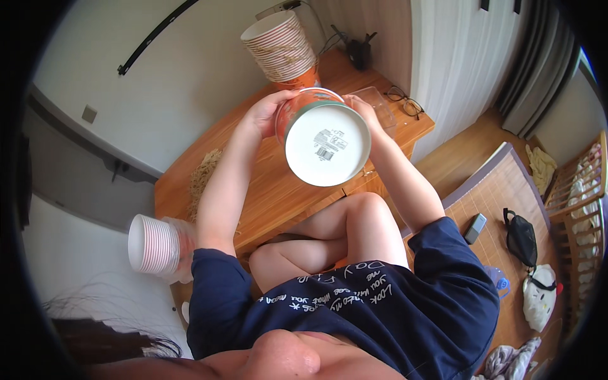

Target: Manually attaching string handles to paper buckets for product packaging.

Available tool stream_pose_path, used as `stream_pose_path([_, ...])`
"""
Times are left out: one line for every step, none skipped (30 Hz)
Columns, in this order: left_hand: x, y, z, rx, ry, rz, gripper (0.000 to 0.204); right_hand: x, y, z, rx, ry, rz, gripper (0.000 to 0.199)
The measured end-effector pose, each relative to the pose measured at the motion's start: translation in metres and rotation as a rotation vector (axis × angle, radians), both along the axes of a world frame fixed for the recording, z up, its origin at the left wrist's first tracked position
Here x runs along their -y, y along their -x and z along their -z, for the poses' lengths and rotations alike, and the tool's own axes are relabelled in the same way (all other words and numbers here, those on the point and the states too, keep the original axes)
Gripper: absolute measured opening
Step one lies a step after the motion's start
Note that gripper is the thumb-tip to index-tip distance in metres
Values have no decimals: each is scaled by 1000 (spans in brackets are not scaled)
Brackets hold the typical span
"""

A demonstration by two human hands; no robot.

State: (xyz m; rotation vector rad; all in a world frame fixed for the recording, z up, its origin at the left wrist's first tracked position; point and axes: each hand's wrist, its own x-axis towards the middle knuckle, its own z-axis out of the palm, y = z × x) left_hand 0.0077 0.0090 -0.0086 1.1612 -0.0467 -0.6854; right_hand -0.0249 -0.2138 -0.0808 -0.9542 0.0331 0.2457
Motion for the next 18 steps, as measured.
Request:
stream_pose_path([-1, 2, 0, -20, 9, 0, 34, 1, -5, 7, 6, -3, -2, 21])
stream_pose_path([-1, 2, 0, -31, 3, 8, 37, 3, -10, 14, 12, -5, -4, 21])
stream_pose_path([-3, 2, 0, -31, 0, 20, 37, 3, -12, 15, 12, 29, 2, 20])
stream_pose_path([-3, 2, 0, -50, 13, 58, 38, 5, -16, 19, 13, 21, 5, 21])
stream_pose_path([-3, 2, 0, -68, 26, 97, 39, 7, -19, 22, 14, 13, 8, 22])
stream_pose_path([-4, 3, 1, -53, 27, 106, 41, 6, -11, 11, -12, -1, 31, 21])
stream_pose_path([-6, 3, 2, -55, 25, 113, 41, 5, -11, 12, -15, -4, 39, 21])
stream_pose_path([-8, 4, 3, -67, 33, 123, 40, 5, -13, 15, -11, -8, 42, 21])
stream_pose_path([-9, 5, 2, -78, 42, 129, 39, 3, -11, 13, -6, -12, 42, 21])
stream_pose_path([-10, 4, 3, -79, 40, 132, 39, 3, -9, 11, -14, -8, 36, 19])
stream_pose_path([-11, 3, 4, -84, 44, 127, 38, 4, -7, 9, -14, -9, 38, 19])
stream_pose_path([-11, 4, 5, -89, 50, 119, 37, 5, -2, 5, -22, -23, 41, 16])
stream_pose_path([-11, 4, 5, -88, 50, 117, 37, 5, 1, 2, -30, -36, 42, 13])
stream_pose_path([-12, 5, 5, -84, 66, 153, 35, 5, 4, 1, -29, -36, 38, 13])
stream_pose_path([-11, 7, 5, -80, 82, 190, 34, 6, 7, -1, 22, -70, 58, 11])
stream_pose_path([-11, 10, 4, -31, 51, 221, 35, 7, 11, -2, 73, -105, 76, 11])
stream_pose_path([-11, 14, 4, -30, 51, 218, 35, 9, 16, -4, 98, -100, 72, 9])
stream_pose_path([-8, 18, 2, -14, 38, 266, 36, 12, 20, -6, 122, -78, 57, 10])
